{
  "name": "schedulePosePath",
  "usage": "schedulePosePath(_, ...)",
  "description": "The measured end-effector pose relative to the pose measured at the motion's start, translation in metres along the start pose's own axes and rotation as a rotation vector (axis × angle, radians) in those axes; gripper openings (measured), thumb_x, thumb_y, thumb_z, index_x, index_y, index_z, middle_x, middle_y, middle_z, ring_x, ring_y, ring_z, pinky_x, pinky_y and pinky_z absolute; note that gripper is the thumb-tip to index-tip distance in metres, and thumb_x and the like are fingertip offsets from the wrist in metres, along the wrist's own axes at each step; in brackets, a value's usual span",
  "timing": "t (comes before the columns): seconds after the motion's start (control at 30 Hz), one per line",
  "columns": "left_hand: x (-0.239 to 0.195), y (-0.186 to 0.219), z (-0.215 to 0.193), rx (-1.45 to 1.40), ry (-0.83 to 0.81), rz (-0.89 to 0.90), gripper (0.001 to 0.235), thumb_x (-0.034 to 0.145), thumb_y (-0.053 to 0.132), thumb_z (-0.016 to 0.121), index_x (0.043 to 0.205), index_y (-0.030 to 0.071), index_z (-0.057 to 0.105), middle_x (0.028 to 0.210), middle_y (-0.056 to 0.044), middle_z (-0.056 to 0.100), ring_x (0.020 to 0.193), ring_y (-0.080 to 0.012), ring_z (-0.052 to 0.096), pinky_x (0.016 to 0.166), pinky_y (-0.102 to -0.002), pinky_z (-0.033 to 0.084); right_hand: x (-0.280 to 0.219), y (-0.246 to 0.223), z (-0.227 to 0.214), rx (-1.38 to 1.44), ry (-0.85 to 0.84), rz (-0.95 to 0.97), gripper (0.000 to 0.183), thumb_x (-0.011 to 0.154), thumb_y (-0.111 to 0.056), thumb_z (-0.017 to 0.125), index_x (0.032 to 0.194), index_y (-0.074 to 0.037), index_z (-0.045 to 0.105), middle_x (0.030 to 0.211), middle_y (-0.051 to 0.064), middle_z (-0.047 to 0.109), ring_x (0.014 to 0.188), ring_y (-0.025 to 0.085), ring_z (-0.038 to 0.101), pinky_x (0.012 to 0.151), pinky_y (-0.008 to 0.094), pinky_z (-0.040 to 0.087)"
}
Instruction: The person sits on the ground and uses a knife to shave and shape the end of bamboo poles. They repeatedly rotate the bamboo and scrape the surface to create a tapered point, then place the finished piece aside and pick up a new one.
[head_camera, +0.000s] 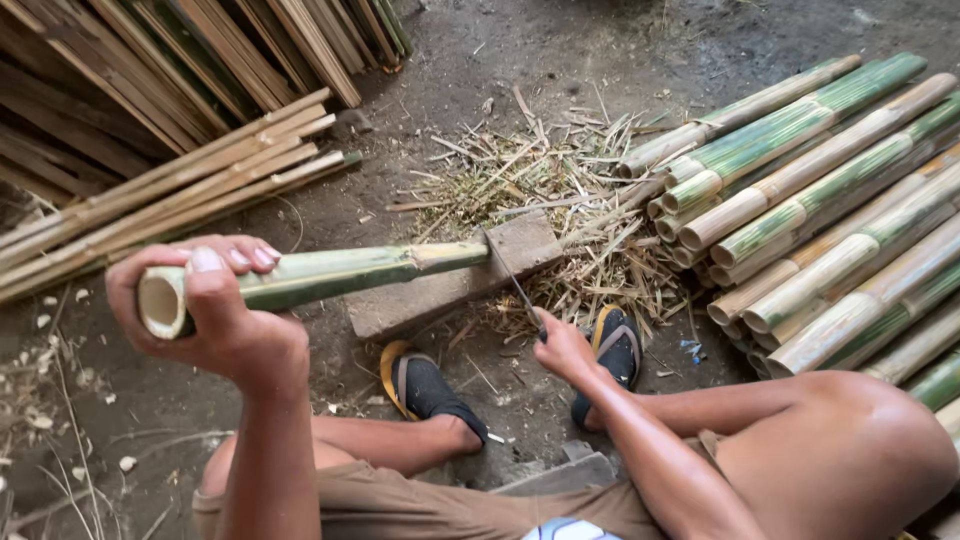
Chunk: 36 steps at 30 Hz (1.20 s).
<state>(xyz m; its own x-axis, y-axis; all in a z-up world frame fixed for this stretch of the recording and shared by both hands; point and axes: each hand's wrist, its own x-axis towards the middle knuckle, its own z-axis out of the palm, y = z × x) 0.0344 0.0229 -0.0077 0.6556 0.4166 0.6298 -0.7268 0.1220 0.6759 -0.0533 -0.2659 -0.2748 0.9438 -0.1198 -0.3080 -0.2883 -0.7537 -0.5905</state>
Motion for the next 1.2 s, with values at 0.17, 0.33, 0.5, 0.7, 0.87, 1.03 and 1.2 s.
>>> schedulePosePath(0.17,-0.011,-0.004,0.012,0.105,-0.047,0.069,0.017,0.108,0.0,0.063,0.113,0.001,0.046,0.085,-0.015,0.06,0.073,-0.0215,0.067,0.069,-0.038,0.063,-0.055,-0.092,-0.051,0.2,-0.119,-0.032,0.076,0.084,-0.009,0.06,0.157,-0.014,0.037,0.078,0.024,0.07,0.07,0.037,0.071,0.069,0.046,0.056)
schedulePosePath(0.33,-0.031,0.016,0.026,0.148,-0.063,0.048,0.019,0.11,-0.001,0.061,0.117,0.003,0.044,0.089,-0.014,0.06,0.074,-0.0203,0.066,0.071,-0.036,0.063,-0.124,-0.154,-0.082,0.386,0.135,-0.629,0.074,0.086,-0.005,0.065,0.156,-0.007,0.04,0.083,0.022,0.07,0.069,0.032,0.07,0.062,0.042,0.056)
schedulePosePath(0.5,-0.029,0.023,0.029,0.128,-0.015,0.04,0.018,0.111,-0.004,0.06,0.113,0.002,0.043,0.086,-0.013,0.058,0.069,-0.02,0.063,0.065,-0.035,0.06,-0.081,-0.144,-0.07,0.271,-0.253,0.129,0.073,0.092,-0.011,0.059,0.16,-0.018,0.032,0.067,0.021,0.068,0.059,0.036,0.066,0.056,0.045,0.054)
schedulePosePath(0.7,-0.039,0.029,0.04,0.201,-0.034,0.046,0.018,0.108,-0.005,0.06,0.114,0.002,0.044,0.088,-0.012,0.057,0.069,-0.019,0.063,0.064,-0.033,0.06,-0.119,-0.135,-0.078,0.492,0.054,-0.461,0.07,0.085,-0.006,0.064,0.152,-0.004,0.042,0.072,0.02,0.069,0.055,0.027,0.066,0.056,0.037,0.053)
schedulePosePath(0.87,-0.031,0.022,0.039,0.151,-0.072,0.106,0.017,0.107,-0.003,0.06,0.111,0.0,0.045,0.084,-0.012,0.057,0.065,-0.019,0.064,0.06,-0.032,0.061,-0.101,-0.158,-0.078,0.523,-0.094,-0.19,0.074,0.083,-0.004,0.063,0.152,-0.007,0.038,0.062,0.016,0.069,0.049,0.027,0.065,0.052,0.038,0.051)
schedulePosePath(1.03,-0.03,0.026,0.037,0.152,-0.013,0.056,0.016,0.108,-0.003,0.059,0.111,0.001,0.044,0.084,-0.012,0.058,0.067,-0.0193,0.063,0.064,-0.034,0.06,-0.11,-0.154,-0.089,0.492,-0.022,-0.442,0.078,0.078,0.001,0.059,0.154,-0.005,0.044,0.065,0.015,0.066,0.052,0.024,0.065,0.056,0.036,0.054)
schedulePosePath(1.2,-0.032,0.025,0.034,0.195,-0.03,0.049,0.017,0.109,-0.003,0.058,0.115,0.002,0.043,0.085,-0.013,0.059,0.069,-0.0202,0.065,0.066,-0.035,0.059,-0.116,-0.163,-0.078,0.413,0.134,-0.519,0.072,0.086,-0.004,0.058,0.154,-0.006,0.037,0.075,0.019,0.067,0.062,0.03,0.065,0.058,0.04,0.053)
